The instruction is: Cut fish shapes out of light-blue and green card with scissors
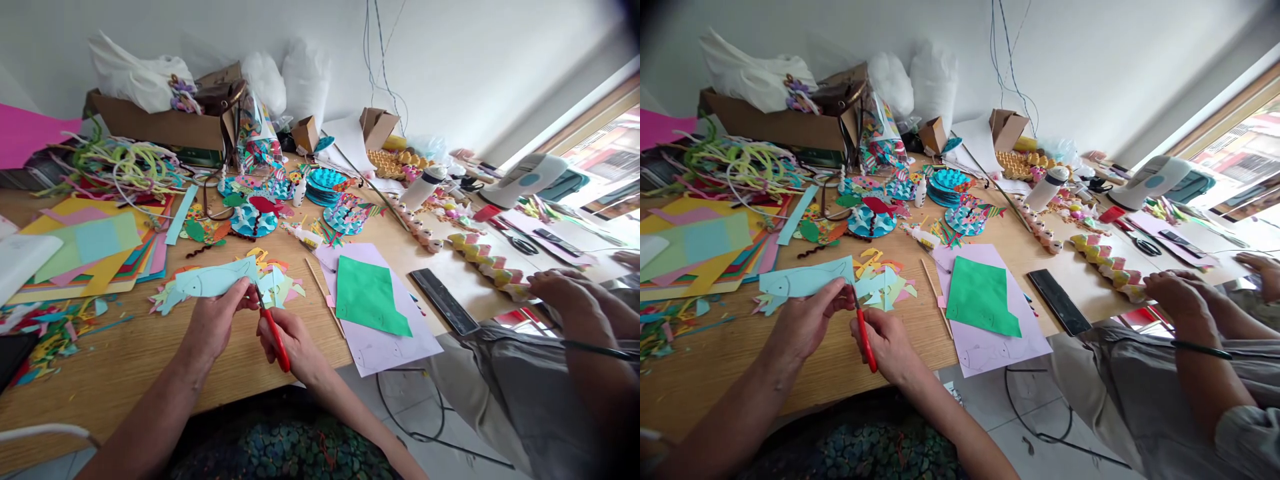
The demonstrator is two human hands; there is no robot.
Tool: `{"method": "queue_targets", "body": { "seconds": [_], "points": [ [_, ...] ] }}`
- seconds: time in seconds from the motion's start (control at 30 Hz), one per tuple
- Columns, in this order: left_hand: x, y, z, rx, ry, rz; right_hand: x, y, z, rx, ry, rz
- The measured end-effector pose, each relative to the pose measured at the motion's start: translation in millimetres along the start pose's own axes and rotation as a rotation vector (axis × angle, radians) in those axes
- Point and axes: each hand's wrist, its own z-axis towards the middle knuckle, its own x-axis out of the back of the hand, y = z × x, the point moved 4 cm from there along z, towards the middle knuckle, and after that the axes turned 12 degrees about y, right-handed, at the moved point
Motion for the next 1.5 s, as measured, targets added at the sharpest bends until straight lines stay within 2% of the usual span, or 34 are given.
{"method": "queue_targets", "body": {
  "seconds": [1.5],
  "points": [
    [-6.7, -6.1, -3.9, -0.007, -0.052, -0.012, 1.1, 3.2, -0.9, -0.029, 0.009, 0.069]
  ]
}}
